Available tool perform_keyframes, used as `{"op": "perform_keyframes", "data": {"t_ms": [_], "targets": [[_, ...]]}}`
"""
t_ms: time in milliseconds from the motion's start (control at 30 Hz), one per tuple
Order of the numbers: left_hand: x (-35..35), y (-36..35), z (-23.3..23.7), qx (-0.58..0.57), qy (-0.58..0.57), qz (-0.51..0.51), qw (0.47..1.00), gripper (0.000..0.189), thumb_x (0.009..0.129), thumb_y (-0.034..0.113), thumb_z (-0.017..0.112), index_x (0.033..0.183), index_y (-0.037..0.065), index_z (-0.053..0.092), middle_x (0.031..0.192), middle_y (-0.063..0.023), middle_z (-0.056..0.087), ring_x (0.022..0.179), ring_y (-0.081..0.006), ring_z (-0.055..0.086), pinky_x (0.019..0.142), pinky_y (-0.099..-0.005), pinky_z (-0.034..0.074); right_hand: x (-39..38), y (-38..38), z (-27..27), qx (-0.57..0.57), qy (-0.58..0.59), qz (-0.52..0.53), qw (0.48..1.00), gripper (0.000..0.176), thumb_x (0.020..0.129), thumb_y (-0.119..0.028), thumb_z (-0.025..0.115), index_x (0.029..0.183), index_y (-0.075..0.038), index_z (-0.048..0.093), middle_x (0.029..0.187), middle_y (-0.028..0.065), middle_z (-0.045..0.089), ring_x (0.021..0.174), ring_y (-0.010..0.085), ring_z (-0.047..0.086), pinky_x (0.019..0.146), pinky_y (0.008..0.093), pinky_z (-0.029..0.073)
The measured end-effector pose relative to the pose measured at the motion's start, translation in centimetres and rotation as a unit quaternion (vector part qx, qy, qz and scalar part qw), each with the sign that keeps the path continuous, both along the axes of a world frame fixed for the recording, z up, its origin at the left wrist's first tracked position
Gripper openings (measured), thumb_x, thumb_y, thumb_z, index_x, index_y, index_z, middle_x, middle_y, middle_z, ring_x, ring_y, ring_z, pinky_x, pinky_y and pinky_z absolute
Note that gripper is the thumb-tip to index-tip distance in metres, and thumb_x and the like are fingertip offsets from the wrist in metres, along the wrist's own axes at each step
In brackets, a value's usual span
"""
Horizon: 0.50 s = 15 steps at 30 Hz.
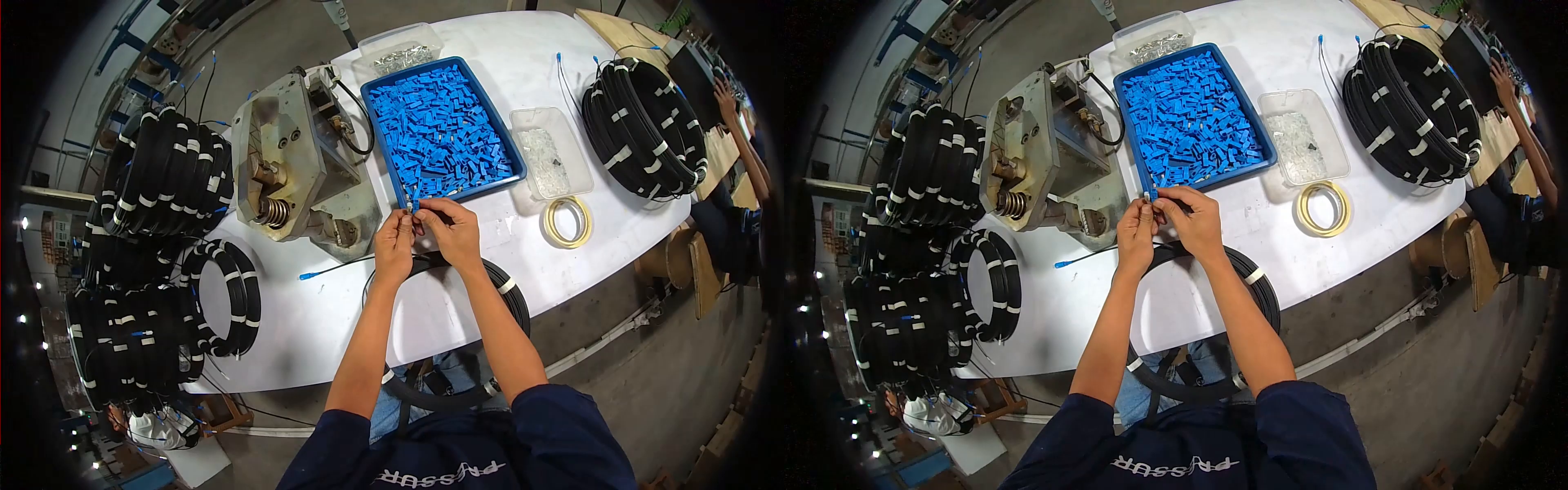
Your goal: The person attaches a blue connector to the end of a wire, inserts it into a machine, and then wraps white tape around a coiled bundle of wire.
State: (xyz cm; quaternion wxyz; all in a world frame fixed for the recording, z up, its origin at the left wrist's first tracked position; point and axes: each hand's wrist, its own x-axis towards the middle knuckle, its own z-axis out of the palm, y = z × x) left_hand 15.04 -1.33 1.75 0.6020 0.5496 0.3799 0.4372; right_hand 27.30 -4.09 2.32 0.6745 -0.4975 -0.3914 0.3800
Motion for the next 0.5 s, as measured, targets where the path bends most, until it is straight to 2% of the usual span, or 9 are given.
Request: {"op": "perform_keyframes", "data": {"t_ms": [300,433,500], "targets": [[-0.13,0.03,-0.06,0.012,0.004,-0.007,1.000,0.023,0.103,0.020,0.047,0.093,0.004,0.060,0.077,0.0018,0.058,0.061,-0.0017,0.039,0.054,-0.0185,0.032,0.17,0.05,-0.45,0.004,-0.014,0.011,1.000,0.016,0.086,0.001,0.068,0.101,0.004,0.070,0.093,0.0085,0.068,0.082,0.0124,0.063,0.075,0.0242,0.050],[-0.04,-0.01,-0.05,0.013,0.001,-0.001,1.000,0.024,0.103,0.020,0.046,0.093,0.004,0.060,0.077,0.0017,0.058,0.062,-0.0015,0.039,0.054,-0.0185,0.032,0.23,0.03,-0.26,0.016,-0.036,0.009,0.999,0.016,0.086,0.001,0.068,0.101,0.004,0.070,0.093,0.0089,0.068,0.083,0.0126,0.063,0.075,0.0247,0.050],[-0.10,0.03,-0.16,0.014,0.004,-0.001,1.000,0.023,0.103,0.020,0.047,0.095,0.003,0.060,0.077,0.0017,0.058,0.062,-0.0016,0.040,0.054,-0.0185,0.032,0.08,0.04,-0.13,0.015,-0.018,-0.004,1.000,0.018,0.083,0.002,0.068,0.101,0.005,0.070,0.088,0.0102,0.069,0.079,0.0139,0.063,0.073,0.0255,0.050]]}}
